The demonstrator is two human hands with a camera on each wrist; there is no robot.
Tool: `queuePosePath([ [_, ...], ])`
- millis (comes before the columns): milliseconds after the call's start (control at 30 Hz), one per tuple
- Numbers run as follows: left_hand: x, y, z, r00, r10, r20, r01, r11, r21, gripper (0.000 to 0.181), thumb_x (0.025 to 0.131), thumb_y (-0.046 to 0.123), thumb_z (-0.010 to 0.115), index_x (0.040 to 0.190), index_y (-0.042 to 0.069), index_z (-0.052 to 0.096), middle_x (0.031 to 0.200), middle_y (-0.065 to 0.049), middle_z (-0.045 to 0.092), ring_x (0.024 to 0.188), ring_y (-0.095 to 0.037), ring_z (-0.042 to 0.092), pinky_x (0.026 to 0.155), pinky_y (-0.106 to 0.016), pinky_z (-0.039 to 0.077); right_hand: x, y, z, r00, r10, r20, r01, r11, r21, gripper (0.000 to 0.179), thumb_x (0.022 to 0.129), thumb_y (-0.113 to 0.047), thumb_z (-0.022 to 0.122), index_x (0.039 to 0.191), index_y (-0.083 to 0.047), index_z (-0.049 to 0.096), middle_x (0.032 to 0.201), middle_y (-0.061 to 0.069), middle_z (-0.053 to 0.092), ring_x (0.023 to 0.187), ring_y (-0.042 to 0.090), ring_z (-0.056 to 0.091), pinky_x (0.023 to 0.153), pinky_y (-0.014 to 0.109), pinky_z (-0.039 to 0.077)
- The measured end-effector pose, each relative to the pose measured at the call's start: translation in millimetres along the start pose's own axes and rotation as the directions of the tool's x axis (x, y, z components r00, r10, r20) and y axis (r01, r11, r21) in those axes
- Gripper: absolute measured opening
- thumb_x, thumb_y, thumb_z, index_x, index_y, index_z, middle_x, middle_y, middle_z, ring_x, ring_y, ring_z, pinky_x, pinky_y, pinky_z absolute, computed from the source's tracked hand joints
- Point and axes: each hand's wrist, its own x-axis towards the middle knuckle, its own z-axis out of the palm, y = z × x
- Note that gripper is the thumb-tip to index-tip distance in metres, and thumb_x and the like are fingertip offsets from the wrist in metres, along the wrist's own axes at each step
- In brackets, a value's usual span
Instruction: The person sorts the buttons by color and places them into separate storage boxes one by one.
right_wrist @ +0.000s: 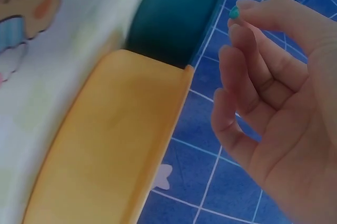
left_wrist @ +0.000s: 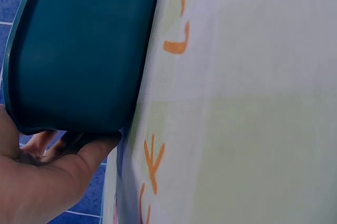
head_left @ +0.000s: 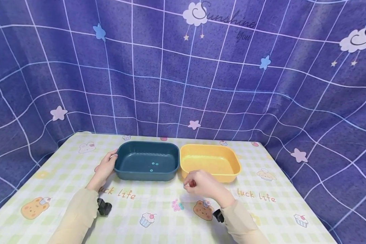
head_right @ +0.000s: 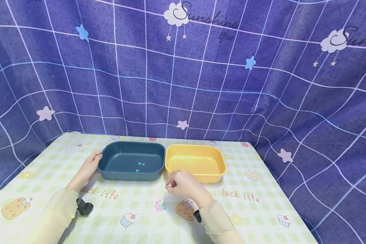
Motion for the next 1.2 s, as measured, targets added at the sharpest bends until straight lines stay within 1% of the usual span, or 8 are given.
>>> queuePosePath([
  [200,-0.4,1.3,-2.1,1.000,-0.002,-0.012,0.002,1.000,0.002,0.054,0.103,0.033,0.020,0.151,0.011,0.013,0.153,-0.024,0.017,0.136,-0.040,0.029,0.103,-0.052,0.038,15.6,-0.2,-1.0,0.999,-0.043,-0.031,0.042,0.999,-0.005,0.008,0.077,-0.007,0.065,0.075,-0.013,0.068,0.065,-0.004,0.054,0.059,0.001,0.045,0.054,0.012,0.037],
  [367,-1.3,2.6,-1.8,1.000,-0.010,-0.015,0.010,1.000,0.009,0.054,0.103,0.033,0.020,0.151,0.011,0.013,0.153,-0.025,0.017,0.136,-0.040,0.030,0.103,-0.052,0.039,25.5,-0.4,-1.4,0.998,-0.047,-0.038,0.046,0.999,-0.015,0.008,0.077,-0.008,0.065,0.073,-0.014,0.067,0.063,-0.003,0.053,0.059,-0.001,0.041,0.053,0.013,0.034],
  [500,-1.0,2.6,-1.3,1.000,-0.011,-0.022,0.012,1.000,0.009,0.054,0.103,0.032,0.021,0.151,0.010,0.014,0.152,-0.026,0.018,0.135,-0.041,0.030,0.103,-0.052,0.039,32.7,-1.3,-1.7,0.998,-0.044,-0.037,0.044,0.999,-0.019,0.008,0.078,-0.009,0.065,0.074,-0.015,0.068,0.064,-0.003,0.054,0.059,0.001,0.043,0.054,0.013,0.034],
  [533,-0.9,2.5,-0.9,0.999,-0.014,-0.035,0.014,1.000,0.008,0.054,0.102,0.033,0.022,0.151,0.010,0.016,0.152,-0.025,0.020,0.135,-0.041,0.031,0.102,-0.051,0.040,34.5,-1.3,-1.6,0.998,-0.041,-0.038,0.040,0.999,-0.018,0.008,0.078,-0.009,0.065,0.074,-0.015,0.069,0.064,-0.004,0.054,0.059,0.002,0.044,0.054,0.013,0.034],
  [600,-1.2,3.0,-0.6,0.999,-0.016,-0.035,0.016,1.000,0.005,0.053,0.102,0.032,0.023,0.151,0.010,0.017,0.152,-0.025,0.020,0.134,-0.042,0.031,0.101,-0.051,0.041,38.0,-1.8,-1.9,0.999,-0.030,-0.041,0.029,0.999,-0.016,0.008,0.078,-0.010,0.065,0.077,-0.014,0.071,0.064,-0.006,0.055,0.061,0.003,0.046,0.055,0.014,0.036],
  [833,-2.2,5.3,0.1,1.000,-0.010,-0.015,0.010,1.000,-0.007,0.053,0.103,0.030,0.022,0.151,0.010,0.015,0.153,-0.025,0.018,0.136,-0.041,0.029,0.103,-0.053,0.038,50.5,-1.9,-1.2,1.000,0.013,-0.027,-0.013,1.000,-0.011,0.005,0.081,-0.014,0.067,0.082,-0.014,0.072,0.067,-0.012,0.057,0.064,0.003,0.050,0.059,0.014,0.042],
  [1133,-4.6,5.5,0.4,1.000,0.006,-0.021,-0.006,1.000,0.017,0.052,0.103,0.030,0.022,0.150,0.009,0.017,0.150,-0.027,0.024,0.132,-0.041,0.036,0.101,-0.051,0.042,68.2,-4.7,0.7,0.998,0.064,0.012,-0.064,0.998,0.004,0.005,0.084,-0.017,0.067,0.085,-0.016,0.073,0.077,-0.011,0.062,0.066,-0.001,0.051,0.065,0.015,0.046],
  [1200,-4.1,5.5,0.8,1.000,0.005,-0.024,-0.005,1.000,0.020,0.052,0.103,0.030,0.022,0.150,0.009,0.018,0.150,-0.026,0.025,0.131,-0.041,0.037,0.101,-0.050,0.043,72.8,-4.4,1.6,0.998,0.060,0.012,-0.060,0.998,0.004,0.006,0.084,-0.017,0.068,0.086,-0.015,0.073,0.078,-0.010,0.063,0.066,0.000,0.052,0.065,0.015,0.046],
])
